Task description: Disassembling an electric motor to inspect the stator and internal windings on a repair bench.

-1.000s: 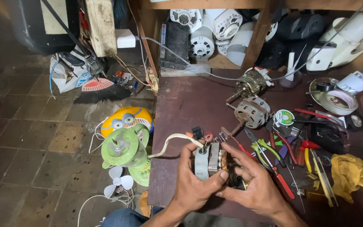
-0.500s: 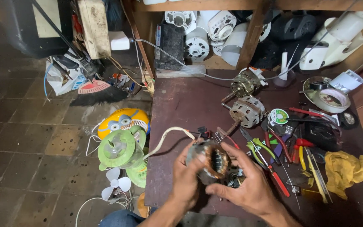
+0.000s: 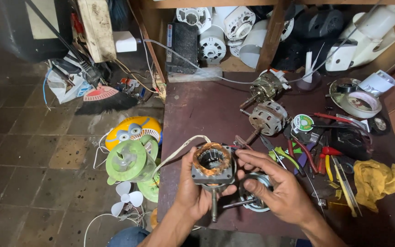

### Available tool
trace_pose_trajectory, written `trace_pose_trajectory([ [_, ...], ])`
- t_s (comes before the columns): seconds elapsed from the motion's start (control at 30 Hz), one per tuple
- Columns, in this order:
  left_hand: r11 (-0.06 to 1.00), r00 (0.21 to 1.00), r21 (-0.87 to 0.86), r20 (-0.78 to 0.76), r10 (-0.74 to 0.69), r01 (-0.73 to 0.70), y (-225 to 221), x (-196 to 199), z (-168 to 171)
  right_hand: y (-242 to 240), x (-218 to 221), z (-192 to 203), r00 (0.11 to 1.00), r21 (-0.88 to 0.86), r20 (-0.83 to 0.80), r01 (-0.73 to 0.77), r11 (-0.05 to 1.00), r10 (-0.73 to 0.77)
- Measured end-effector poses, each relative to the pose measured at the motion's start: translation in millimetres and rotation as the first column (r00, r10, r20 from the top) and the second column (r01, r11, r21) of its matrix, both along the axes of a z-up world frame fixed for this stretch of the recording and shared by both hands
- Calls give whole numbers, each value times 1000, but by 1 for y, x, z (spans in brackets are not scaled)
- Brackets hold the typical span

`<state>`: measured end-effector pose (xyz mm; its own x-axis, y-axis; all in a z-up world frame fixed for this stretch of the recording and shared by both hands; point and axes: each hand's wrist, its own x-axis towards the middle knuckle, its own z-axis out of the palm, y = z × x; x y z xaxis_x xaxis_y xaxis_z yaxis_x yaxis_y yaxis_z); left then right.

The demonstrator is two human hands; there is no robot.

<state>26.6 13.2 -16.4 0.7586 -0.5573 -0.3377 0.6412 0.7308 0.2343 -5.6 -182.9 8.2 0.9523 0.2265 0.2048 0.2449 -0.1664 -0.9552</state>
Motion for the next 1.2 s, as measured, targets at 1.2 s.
trace_pose_trajectory([
  [1.2,926,997,374,73,21,-47,-25,-20,6,7,5,-25,873,-231,470,-20,973,130],
])
